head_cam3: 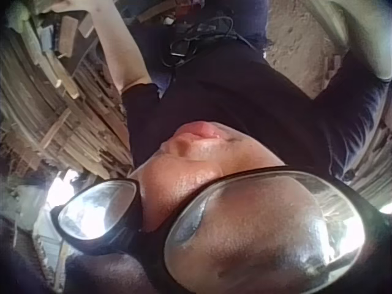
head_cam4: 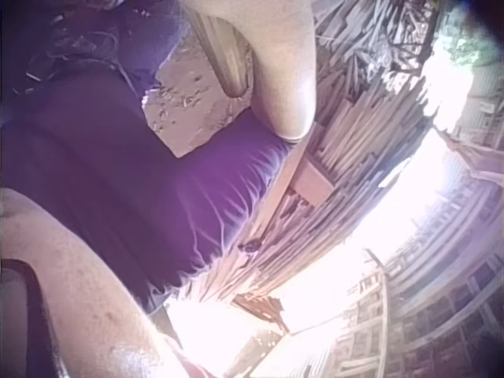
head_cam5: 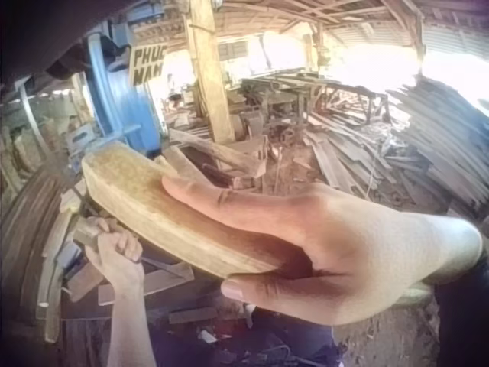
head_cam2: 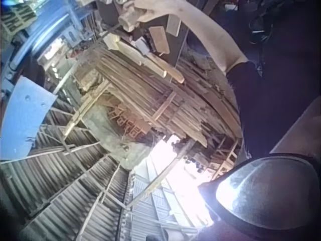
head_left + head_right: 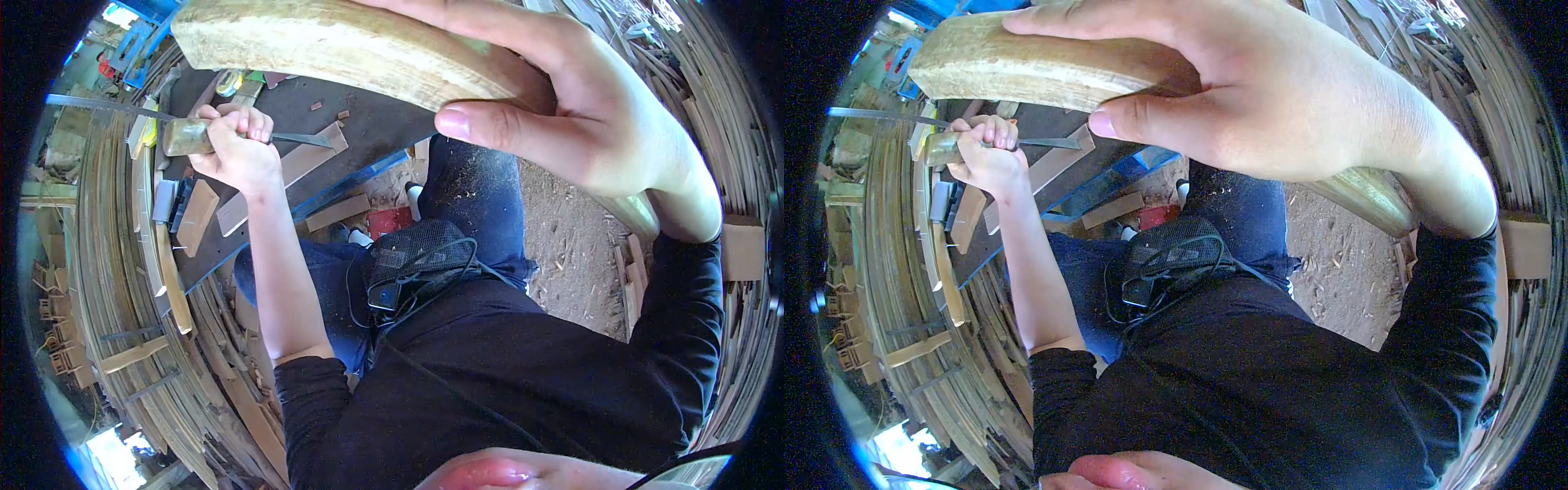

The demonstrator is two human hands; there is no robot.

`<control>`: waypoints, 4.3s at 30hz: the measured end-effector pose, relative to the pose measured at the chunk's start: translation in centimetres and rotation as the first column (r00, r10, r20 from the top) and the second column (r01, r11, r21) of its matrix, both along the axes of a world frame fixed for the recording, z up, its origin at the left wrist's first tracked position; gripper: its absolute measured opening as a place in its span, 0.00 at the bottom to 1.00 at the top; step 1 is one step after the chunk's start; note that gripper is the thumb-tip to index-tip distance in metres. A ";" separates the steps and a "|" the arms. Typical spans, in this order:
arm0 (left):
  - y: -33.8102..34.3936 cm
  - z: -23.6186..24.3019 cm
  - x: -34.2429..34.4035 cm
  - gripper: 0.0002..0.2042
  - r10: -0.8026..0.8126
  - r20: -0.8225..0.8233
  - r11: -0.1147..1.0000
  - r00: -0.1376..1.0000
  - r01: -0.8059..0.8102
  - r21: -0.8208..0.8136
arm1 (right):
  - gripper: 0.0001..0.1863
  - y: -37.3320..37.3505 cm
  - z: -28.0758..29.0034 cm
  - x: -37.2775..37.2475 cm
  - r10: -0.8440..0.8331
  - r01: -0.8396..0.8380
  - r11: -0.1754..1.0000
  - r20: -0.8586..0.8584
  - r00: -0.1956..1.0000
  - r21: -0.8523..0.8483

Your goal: The person uses a chisel and a wooden mallet to carve and shape a small rectangular piece of wood on a workbench. They repeatedly strike the chisel to remove wood shavings and then inspect the carved surface by hand.

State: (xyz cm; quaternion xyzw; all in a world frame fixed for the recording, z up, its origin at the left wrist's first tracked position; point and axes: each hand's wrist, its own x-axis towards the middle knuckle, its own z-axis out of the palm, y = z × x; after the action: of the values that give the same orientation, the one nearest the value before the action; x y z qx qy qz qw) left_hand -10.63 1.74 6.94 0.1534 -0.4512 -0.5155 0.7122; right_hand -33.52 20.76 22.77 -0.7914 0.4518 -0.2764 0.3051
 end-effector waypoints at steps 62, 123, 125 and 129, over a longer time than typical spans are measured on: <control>0.0 0.9 -3.9 0.12 0.295 0.386 0.937 0.874 -0.185 -0.296 | 0.37 -5.6 6.1 4.3 -0.141 0.115 0.974 -0.128 0.982 -0.195; -7.4 -8.6 8.0 0.11 -0.303 -0.802 0.771 0.514 0.627 0.111 | 0.25 -14.4 -18.5 0.6 -0.467 0.134 0.824 -0.524 0.712 -0.551; -7.3 -8.5 8.0 0.10 -0.290 -0.794 0.770 0.535 0.623 0.138 | 0.25 -15.2 -18.7 1.4 -0.442 0.005 0.693 -0.419 0.793 -0.721; -6.7 -8.6 8.4 0.10 -0.277 -0.787 0.770 0.551 0.617 0.160 | 0.28 -13.1 -19.4 6.0 -0.252 0.057 0.890 -0.384 0.888 -0.452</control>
State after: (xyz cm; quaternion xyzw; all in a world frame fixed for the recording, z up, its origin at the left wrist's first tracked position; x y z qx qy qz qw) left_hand -2.19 -4.95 -1.62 -0.0376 -0.0333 -0.7843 0.6183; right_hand -27.47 7.64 3.32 -0.8407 0.4990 -0.2101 -0.0081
